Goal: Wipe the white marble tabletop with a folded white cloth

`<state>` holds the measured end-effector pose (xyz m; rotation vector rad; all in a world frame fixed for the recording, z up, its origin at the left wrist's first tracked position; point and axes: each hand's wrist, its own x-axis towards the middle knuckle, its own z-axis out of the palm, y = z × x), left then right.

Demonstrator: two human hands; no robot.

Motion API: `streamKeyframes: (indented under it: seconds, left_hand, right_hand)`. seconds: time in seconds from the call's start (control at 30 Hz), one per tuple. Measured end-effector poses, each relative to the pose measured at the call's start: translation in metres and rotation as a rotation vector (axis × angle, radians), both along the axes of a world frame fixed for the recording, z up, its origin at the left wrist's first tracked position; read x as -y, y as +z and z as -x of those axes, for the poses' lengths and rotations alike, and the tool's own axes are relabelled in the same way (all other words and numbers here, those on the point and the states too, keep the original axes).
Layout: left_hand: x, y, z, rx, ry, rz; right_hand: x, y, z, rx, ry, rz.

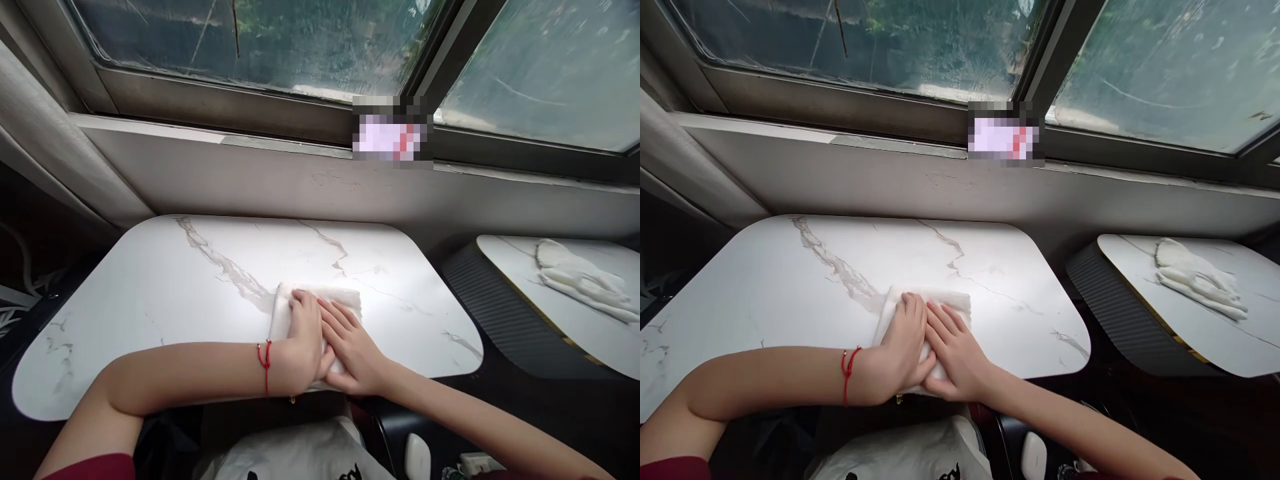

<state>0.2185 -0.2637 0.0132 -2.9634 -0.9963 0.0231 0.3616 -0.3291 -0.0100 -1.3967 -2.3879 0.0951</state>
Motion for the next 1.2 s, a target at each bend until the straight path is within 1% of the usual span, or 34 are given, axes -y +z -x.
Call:
streamKeyframes:
  seconds: [0.1,0.17,0.27,0.37,0.5,0.63,0.77,0.87,1.03,1.2]
  left_hand:
    - [0.015,-0.023,0.0,0.058,-0.008,-0.002]
    - [0.021,-0.032,-0.001,0.046,0.002,-0.021]
    - [0.021,-0.035,-0.005,0.045,0.022,-0.027]
    - [0.013,-0.029,-0.01,0.058,0.033,-0.007]
    - [-0.01,-0.017,-0.022,0.027,0.022,-0.032]
    - [-0.048,-0.01,-0.038,0.088,-0.019,-0.031]
    - [-0.089,-0.014,-0.054,0.179,-0.063,0.012]
    - [-0.114,-0.018,-0.064,0.233,-0.097,0.032]
    - [-0.14,-0.023,-0.084,0.297,-0.102,-0.026]
    - [-0.16,-0.022,-0.106,0.295,-0.094,-0.043]
  right_hand:
    - [0.016,0.001,0.0,0.013,-0.007,0.024]
    - [0.02,0.0,-0.002,0.021,0.0,0.035]
    - [0.019,0.0,-0.007,0.026,0.014,0.045]
    - [0.01,0.0,-0.015,0.038,0.032,0.056]
    - [-0.011,0.001,-0.033,0.057,0.044,0.05]
    - [-0.039,0.0,-0.054,0.054,-0.004,0.014]
    - [-0.067,-0.003,-0.072,0.053,-0.069,-0.023]
    - [-0.087,-0.007,-0.084,0.053,-0.102,-0.044]
    - [-0.115,-0.011,-0.107,0.056,-0.111,-0.035]
    - [-0.137,-0.012,-0.129,0.052,-0.12,-0.03]
